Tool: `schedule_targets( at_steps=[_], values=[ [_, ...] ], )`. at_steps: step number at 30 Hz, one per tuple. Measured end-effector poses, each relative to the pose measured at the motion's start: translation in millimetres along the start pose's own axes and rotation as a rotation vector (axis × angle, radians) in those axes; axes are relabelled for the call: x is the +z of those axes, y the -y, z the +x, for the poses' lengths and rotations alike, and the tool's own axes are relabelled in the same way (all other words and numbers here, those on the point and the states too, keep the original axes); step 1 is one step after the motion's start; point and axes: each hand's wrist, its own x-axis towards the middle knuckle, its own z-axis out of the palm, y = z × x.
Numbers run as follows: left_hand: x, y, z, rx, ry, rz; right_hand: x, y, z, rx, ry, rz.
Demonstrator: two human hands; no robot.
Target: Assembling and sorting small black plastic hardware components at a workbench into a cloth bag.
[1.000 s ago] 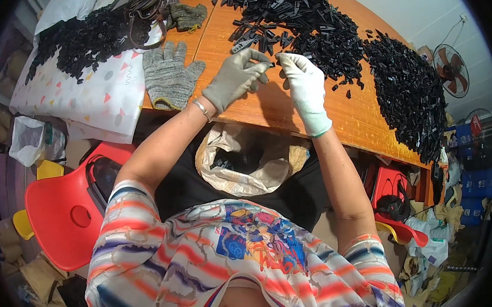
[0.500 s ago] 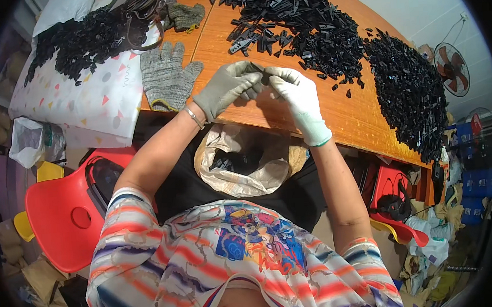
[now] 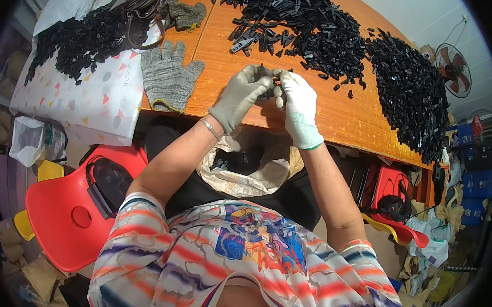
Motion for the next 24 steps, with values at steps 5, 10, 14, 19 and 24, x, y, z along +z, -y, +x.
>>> schedule_targets(
  at_steps=[5,10,14,19,24],
  values=[
    [-1.7,4.4,0.0,0.021,-0.046,-0.055,7.9,0.4,-9.7,0.069,0.003,-0.139],
    [5.2,-1.3,-2.8,0.008,-0.119,-0.083,3.3,-14.7,-10.4,-0.118,0.037,-0.175],
    [1.2,-2.3,-4.4,0.008,-0.090,-0.063,8.8,0.8,-11.8,0.015,0.023,-0.215],
    [-2.0,3.3,-1.6,0.065,0.005,0.020,-0.5,2.9,3.5,-0.082,0.048,-0.358],
    [-9.3,-2.5,-7.3,-0.005,0.079,-0.084,6.9,7.2,9.9,-0.206,-0.015,-0.473]
  ],
)
